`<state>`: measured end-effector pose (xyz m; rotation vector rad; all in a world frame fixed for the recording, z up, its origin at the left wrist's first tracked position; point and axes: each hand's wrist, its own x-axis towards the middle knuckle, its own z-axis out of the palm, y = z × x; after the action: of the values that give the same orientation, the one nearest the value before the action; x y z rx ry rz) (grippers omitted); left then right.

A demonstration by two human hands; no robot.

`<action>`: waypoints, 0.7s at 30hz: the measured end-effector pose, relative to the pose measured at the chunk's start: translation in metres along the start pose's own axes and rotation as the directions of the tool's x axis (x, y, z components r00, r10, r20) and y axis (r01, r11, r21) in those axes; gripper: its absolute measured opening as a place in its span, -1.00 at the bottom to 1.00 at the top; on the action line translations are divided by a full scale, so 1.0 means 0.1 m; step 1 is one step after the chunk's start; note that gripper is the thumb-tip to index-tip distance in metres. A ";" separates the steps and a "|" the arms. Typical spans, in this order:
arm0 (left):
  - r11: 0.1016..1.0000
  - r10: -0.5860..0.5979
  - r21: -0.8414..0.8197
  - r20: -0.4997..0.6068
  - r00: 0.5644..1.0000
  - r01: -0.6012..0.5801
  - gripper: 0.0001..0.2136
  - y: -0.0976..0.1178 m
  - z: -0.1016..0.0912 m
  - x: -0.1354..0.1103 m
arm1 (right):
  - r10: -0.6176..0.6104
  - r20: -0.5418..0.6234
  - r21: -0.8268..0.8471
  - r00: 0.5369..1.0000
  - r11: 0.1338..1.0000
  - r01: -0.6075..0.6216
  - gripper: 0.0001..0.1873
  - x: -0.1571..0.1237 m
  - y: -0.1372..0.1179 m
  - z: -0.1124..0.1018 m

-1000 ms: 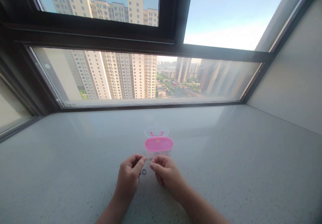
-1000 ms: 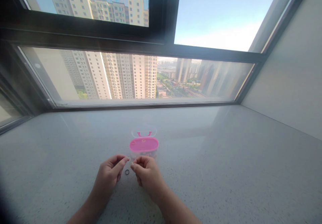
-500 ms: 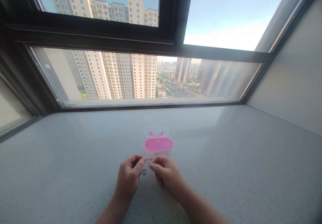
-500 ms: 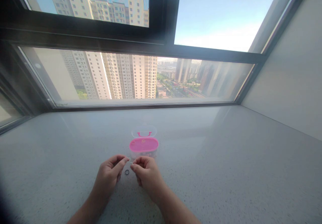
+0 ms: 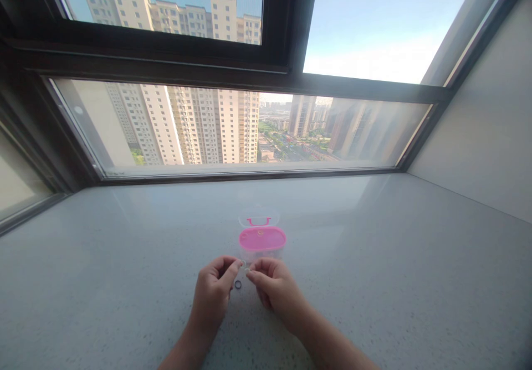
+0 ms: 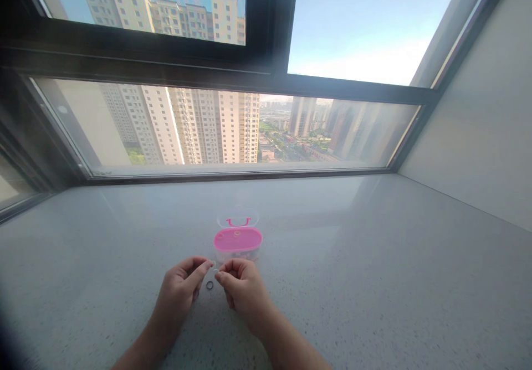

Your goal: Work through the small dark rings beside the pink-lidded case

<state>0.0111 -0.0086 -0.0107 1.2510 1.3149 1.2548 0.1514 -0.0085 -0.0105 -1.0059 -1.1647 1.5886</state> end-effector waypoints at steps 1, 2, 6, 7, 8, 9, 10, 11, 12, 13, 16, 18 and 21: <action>1.000 0.004 0.003 0.000 1.000 -0.004 -0.78 0.00 0.00 0.00 | -0.001 0.002 0.003 1.000 1.000 0.001 -0.77 0.00 0.00 0.00; 1.000 0.006 0.008 0.002 1.000 -0.006 -0.78 0.00 0.00 0.00 | -0.002 0.003 0.005 1.000 1.000 0.002 -0.77 0.00 0.00 0.00; 1.000 -0.002 0.022 0.015 1.000 0.002 -0.77 0.00 -0.01 0.01 | -0.003 -0.004 0.006 1.000 1.000 0.003 -0.76 0.01 0.00 0.00; 1.000 -0.003 0.026 0.016 1.000 0.002 -0.77 0.00 -0.01 0.01 | -0.005 -0.006 0.005 1.000 1.000 0.005 -0.77 0.01 0.00 0.00; 1.000 -0.003 0.029 0.016 1.000 0.003 -0.77 0.00 -0.01 0.01 | -0.005 -0.009 0.001 1.000 1.000 0.005 -0.77 0.01 0.00 0.00; 1.000 -0.004 0.031 0.016 1.000 0.003 -0.77 -0.01 -0.01 0.01 | -0.005 -0.011 -0.004 1.000 1.000 0.005 -0.77 0.01 0.00 0.00; 1.000 -0.005 0.030 0.015 1.000 0.005 -0.77 -0.01 -0.01 0.01 | -0.004 -0.012 -0.007 1.000 1.000 0.004 -0.77 0.01 -0.01 0.00; 1.000 -0.008 0.028 0.015 1.000 0.007 -0.77 -0.01 -0.01 0.01 | -0.002 -0.012 -0.008 1.000 1.000 0.002 -0.77 0.01 -0.01 0.01; 1.000 -0.009 0.023 0.016 1.000 0.008 -0.76 -0.01 0.00 0.01 | 0.000 -0.010 -0.005 1.000 1.000 0.000 -0.77 0.00 -0.01 0.01; 1.000 -0.009 0.018 0.016 1.000 0.008 -0.76 -0.01 0.00 0.01 | 0.002 -0.007 0.000 1.000 1.000 -0.002 -0.77 0.00 -0.02 0.01; 1.000 -0.007 0.018 0.012 1.000 0.007 -0.76 0.01 0.00 0.02 | 0.006 -0.004 0.011 1.000 1.000 -0.006 -0.77 0.00 -0.02 0.01; 1.000 -0.007 0.021 0.004 1.000 0.006 -0.77 0.02 0.00 0.02 | 0.005 -0.010 0.004 1.000 1.000 -0.005 -0.76 0.01 -0.02 0.01; 1.000 -0.003 0.024 0.000 1.000 0.003 -0.77 0.03 0.00 0.01 | 0.001 -0.012 -0.008 1.000 1.000 -0.001 -0.75 0.01 -0.01 0.00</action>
<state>0.0114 -0.0074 -0.0081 1.2648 1.3350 1.2408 0.1511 -0.0071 -0.0095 -1.0202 -1.1631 1.5781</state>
